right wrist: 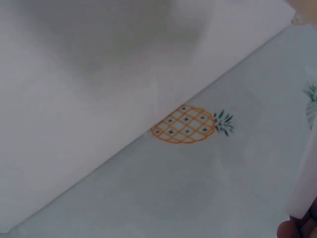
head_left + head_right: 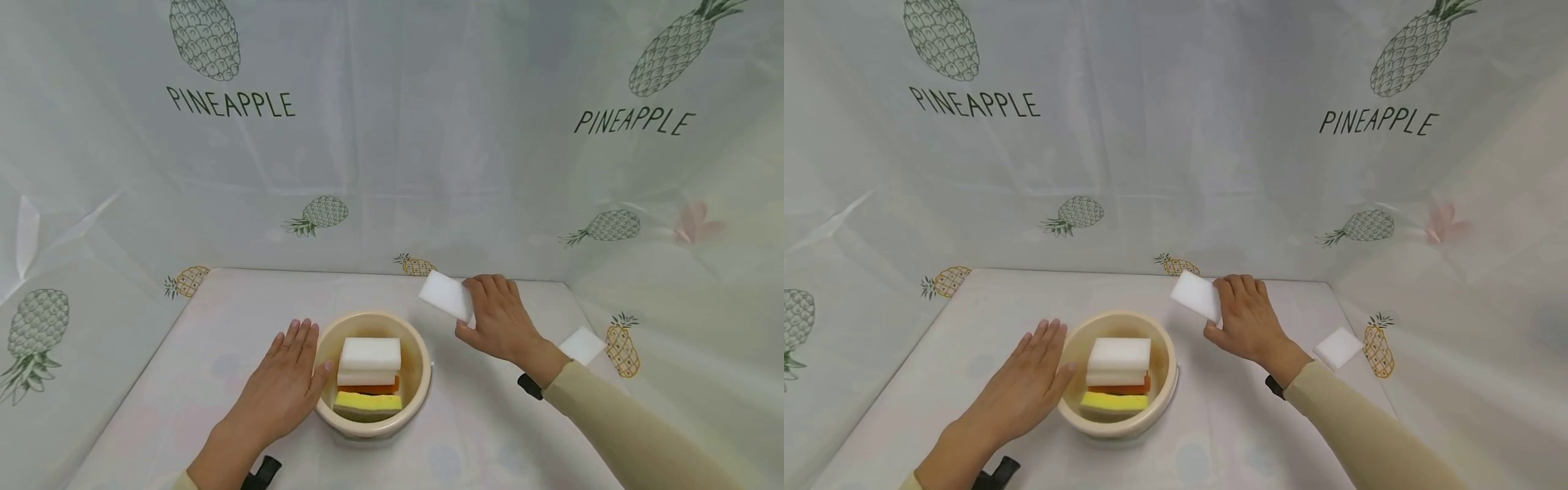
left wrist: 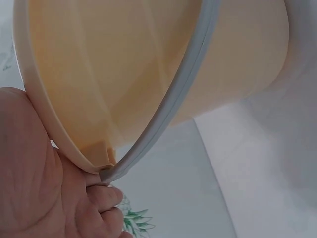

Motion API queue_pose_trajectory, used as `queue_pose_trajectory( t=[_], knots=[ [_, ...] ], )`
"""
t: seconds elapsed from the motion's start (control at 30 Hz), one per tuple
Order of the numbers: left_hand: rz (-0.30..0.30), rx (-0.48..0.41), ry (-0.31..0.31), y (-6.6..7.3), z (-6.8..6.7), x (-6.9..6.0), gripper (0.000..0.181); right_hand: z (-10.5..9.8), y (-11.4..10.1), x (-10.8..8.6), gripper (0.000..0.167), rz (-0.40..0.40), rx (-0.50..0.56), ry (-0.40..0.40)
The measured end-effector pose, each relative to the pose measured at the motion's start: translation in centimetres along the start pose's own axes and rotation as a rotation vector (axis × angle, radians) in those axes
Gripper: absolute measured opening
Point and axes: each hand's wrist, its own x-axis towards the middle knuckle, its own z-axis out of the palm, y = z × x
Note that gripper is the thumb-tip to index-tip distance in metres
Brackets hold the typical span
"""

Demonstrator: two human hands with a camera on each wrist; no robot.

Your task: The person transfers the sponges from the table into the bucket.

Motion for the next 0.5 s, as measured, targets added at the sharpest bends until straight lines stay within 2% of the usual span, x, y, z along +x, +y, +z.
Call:
queue_pose_trajectory(
  t=[0.23, 0.5],
  knots=[
    [-0.005, 0.021, 0.009, 0.1, -0.1, 0.0, 0.071, -1.2, -3.5, 1.3, 0.060, -0.033, 0.080, 0.019],
    [0.002, 0.022, 0.011, 0.2, -0.2, 0.0, 0.070, -1.9, -6.8, 2.0, 0.056, -0.091, 0.141, -0.009]
  ],
)
